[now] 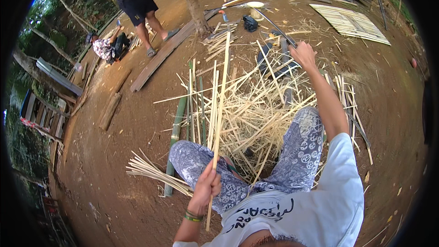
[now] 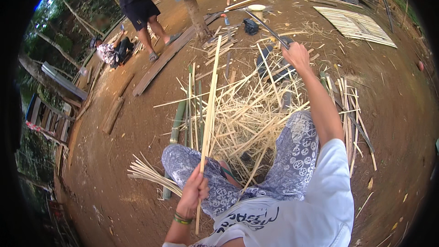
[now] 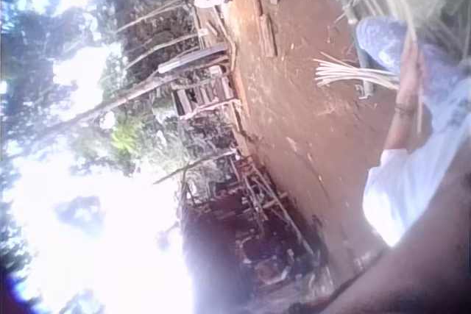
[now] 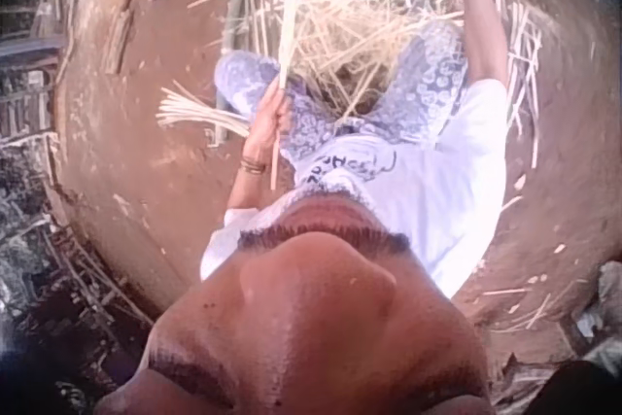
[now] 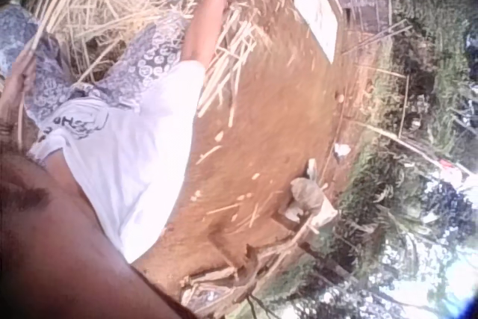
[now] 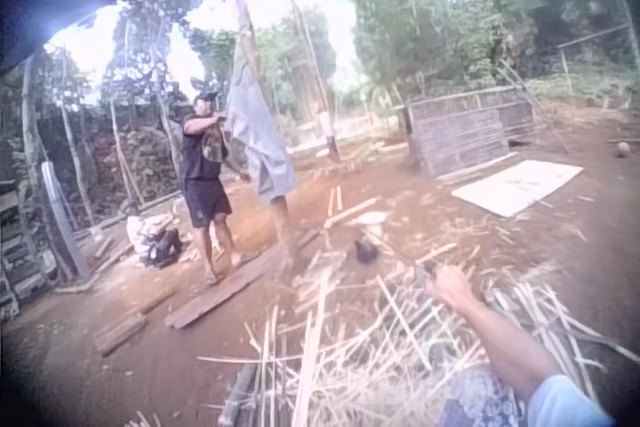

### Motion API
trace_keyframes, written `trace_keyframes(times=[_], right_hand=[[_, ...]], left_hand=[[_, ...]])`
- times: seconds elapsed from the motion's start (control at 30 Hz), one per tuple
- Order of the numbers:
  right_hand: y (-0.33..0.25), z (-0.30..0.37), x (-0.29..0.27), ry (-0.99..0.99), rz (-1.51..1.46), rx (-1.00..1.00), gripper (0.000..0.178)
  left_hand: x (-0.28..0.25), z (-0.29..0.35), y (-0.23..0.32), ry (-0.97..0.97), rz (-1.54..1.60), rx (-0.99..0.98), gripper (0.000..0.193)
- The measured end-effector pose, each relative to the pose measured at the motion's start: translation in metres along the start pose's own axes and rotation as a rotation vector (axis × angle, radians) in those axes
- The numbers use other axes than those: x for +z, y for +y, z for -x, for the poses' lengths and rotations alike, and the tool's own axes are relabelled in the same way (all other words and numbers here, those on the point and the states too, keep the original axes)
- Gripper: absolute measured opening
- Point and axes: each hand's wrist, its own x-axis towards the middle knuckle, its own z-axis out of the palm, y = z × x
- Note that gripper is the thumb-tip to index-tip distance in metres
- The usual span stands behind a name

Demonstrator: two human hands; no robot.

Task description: The person sits on the ground and uses a large knife to split long bamboo stalks into thin strips. They hold the stalks vertically and strike them with the knife to separate the fibers, then gather the resulting strips into a pile.

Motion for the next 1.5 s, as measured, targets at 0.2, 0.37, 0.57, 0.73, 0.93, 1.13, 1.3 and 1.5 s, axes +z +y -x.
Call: trace_keyframes(times=[0.2,0.37,0.57,0.73,0.93,1.13,1.3,1.5], right_hand=[[-0.051,0.109,0.008,-0.111,-0.233,-0.325,0.032],[-0.083,0.200,0.009,-0.327,-0.211,-0.481,0.016],[-0.101,0.245,0.000,-0.223,-0.381,-0.775,0.018],[-0.096,0.238,0.000,-0.262,-0.488,-0.653,0.018],[-0.094,0.234,-0.010,-0.303,-0.608,-0.425,0.020],[-0.089,0.252,0.005,-0.265,-0.738,-0.423,0.017],[-0.095,0.265,0.013,-0.305,-0.829,-0.385,0.021],[-0.107,0.271,0.018,-0.293,-0.951,-0.323,0.026]], left_hand=[[0.030,-0.058,0.039,-0.060,0.103,0.113,0.050],[0.056,-0.086,0.062,-0.261,0.357,0.179,0.051],[0.077,-0.095,0.071,-0.222,0.447,0.177,0.053],[0.074,-0.097,0.075,-0.192,0.299,0.285,0.051],[0.085,-0.095,0.070,-0.044,0.021,0.416,0.048],[0.096,-0.099,0.071,-0.048,0.011,0.432,0.053],[0.103,-0.102,0.070,0.007,-0.023,0.465,0.051],[0.106,-0.103,0.071,0.053,-0.169,0.526,0.048]])
